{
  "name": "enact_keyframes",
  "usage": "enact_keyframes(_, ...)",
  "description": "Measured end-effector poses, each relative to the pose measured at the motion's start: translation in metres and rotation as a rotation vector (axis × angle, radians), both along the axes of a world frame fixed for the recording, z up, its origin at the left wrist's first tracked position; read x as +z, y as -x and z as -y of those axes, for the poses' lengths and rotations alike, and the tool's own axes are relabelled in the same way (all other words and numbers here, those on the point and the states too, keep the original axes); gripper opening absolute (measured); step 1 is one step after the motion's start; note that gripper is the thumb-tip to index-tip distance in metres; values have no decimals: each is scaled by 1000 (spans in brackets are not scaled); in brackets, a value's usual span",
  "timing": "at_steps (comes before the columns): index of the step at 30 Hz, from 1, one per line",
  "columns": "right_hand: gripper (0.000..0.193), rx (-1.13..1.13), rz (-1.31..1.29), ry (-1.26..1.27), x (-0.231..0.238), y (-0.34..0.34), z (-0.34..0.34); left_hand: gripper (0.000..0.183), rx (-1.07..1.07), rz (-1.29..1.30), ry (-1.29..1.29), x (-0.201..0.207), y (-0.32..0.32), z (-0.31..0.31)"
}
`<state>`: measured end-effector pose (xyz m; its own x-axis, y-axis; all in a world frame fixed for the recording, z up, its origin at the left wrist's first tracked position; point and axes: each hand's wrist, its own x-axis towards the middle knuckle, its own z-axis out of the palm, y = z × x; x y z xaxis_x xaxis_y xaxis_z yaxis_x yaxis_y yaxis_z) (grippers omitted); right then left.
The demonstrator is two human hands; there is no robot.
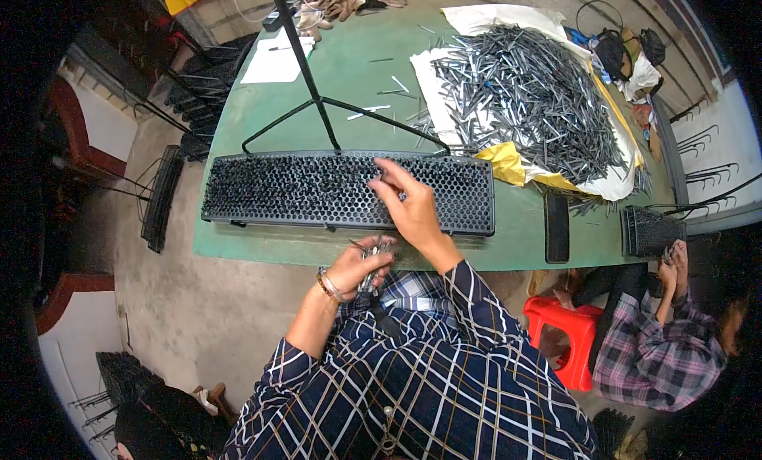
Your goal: Sorting and inserting small metal pins into a perforated grid plate on a workbench.
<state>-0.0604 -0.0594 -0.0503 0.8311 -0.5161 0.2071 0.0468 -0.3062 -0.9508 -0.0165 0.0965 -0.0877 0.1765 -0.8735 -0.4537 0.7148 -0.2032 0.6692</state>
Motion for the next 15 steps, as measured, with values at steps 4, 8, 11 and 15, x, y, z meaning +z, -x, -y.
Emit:
enact_keyframes(4, 32, -116, 28, 178, -20, -18, 6, 36, 24, -92, -21, -1, 5, 0)
enact_keyframes(8, 32, -163, 38, 519, -21, -20, 3, 37, 22, -155, 20, -4, 4, -2)
enact_keyframes(11, 30, -183, 36, 518, -25, -20, 0, 38, 36, -220, 19, 1, 4, -2)
enact_keyframes(15, 29, -175, 101, 594, -22, -21, -1, 40, 31, -203, 37, 4, 4, -3)
